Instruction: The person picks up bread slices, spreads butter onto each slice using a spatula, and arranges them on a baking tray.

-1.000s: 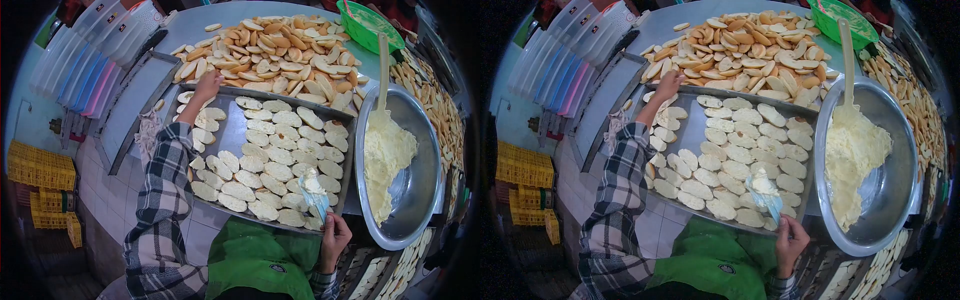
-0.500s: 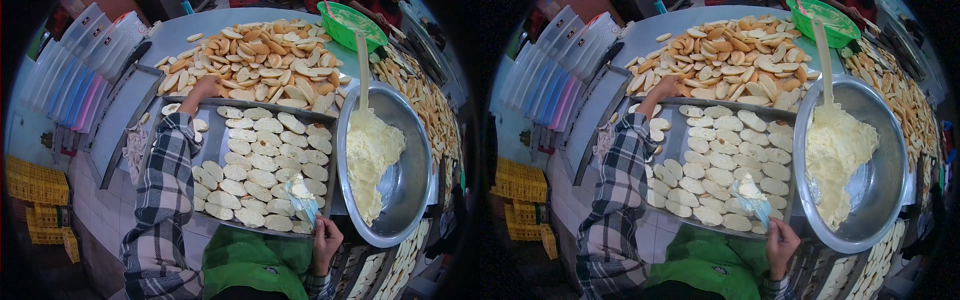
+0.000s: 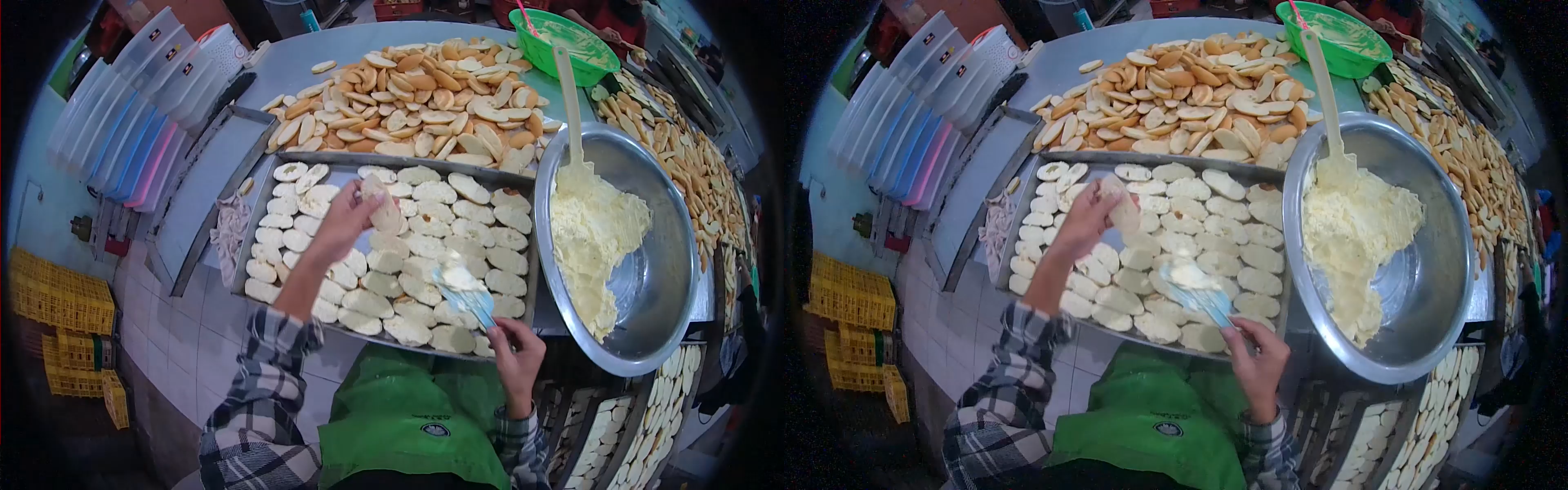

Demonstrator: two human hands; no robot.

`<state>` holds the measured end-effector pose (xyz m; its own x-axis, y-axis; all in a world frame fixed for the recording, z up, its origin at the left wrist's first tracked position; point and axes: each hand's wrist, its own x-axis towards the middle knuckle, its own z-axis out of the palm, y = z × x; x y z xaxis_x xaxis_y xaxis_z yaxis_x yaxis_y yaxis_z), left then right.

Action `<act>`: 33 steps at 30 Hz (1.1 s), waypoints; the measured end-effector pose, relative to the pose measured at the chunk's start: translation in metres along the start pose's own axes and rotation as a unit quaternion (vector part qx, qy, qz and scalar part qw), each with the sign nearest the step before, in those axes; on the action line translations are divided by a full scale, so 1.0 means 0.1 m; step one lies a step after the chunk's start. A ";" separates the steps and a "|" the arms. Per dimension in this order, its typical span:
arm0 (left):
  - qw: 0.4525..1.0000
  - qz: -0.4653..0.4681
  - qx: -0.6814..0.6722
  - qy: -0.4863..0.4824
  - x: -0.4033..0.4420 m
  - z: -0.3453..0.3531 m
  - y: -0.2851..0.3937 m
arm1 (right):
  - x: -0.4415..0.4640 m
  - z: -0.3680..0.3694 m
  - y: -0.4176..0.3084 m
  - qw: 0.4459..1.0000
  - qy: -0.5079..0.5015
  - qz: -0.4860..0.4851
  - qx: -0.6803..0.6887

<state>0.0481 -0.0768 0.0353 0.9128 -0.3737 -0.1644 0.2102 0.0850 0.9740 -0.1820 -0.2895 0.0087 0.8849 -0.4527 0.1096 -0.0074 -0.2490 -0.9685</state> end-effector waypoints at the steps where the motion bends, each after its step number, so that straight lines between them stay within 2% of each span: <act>1: 0.999 -0.026 -0.025 0.001 -0.22 0.10 -0.03 | 0.00 0.04 -0.05 1.000 -0.003 0.004 -0.002; 4: 0.993 -0.061 -0.097 -0.010 -0.68 0.28 -0.20 | -0.04 0.15 -0.13 0.997 -0.048 0.044 0.051; 6: 0.962 -0.083 -0.255 -0.044 -0.92 0.41 -0.19 | -0.08 0.18 -0.12 0.990 -0.085 0.078 0.085; 10: 0.963 -0.050 -0.239 -0.111 -1.20 0.49 -0.19 | -0.17 0.14 -0.11 0.991 -0.105 0.074 0.030; 12: 0.964 -0.051 -0.232 -0.118 -1.22 0.45 -0.28 | -0.21 0.12 -0.09 0.997 -0.057 -0.039 -0.033; 15: 0.961 -0.064 -0.233 -0.132 -1.24 0.45 -0.29 | -0.21 0.11 -0.20 0.994 -0.005 -0.089 -0.059; 19: 0.954 -0.076 -0.256 -0.138 -1.30 0.47 -0.33 | -0.21 0.18 -0.21 0.993 0.007 -0.111 0.039; 21: 0.950 -0.078 -0.266 -0.143 -1.34 0.47 -0.38 | -0.21 0.22 -0.18 0.989 -0.040 -0.122 0.074; 26: 0.945 -0.089 -0.286 -0.134 -1.30 0.48 -0.44 | -0.26 0.21 -0.03 0.990 -0.049 -0.116 0.063; 28: 0.930 -0.036 -0.345 -0.122 -1.27 0.45 -0.52 | -0.22 0.09 0.00 0.984 -0.036 -0.161 -0.070; 29: 0.930 -0.038 -0.345 -0.122 -1.27 0.44 -0.52 | -0.19 0.03 -0.01 0.984 -0.036 -0.160 -0.070; 31: 0.951 -0.018 -0.300 -0.079 -1.25 0.45 -0.48 | -0.12 -0.08 -0.04 0.963 0.036 -0.197 -0.178; 33: 0.954 -0.009 -0.292 -0.063 -1.25 0.46 -0.50 | -0.11 -0.08 -0.05 0.977 0.038 -0.165 -0.127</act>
<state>-0.0929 -0.0766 0.0147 0.8655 -0.4850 -0.1252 0.4187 0.5634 0.7122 -0.1959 -0.2903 0.0143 0.8213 -0.3713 0.4332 0.1490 -0.5934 -0.7910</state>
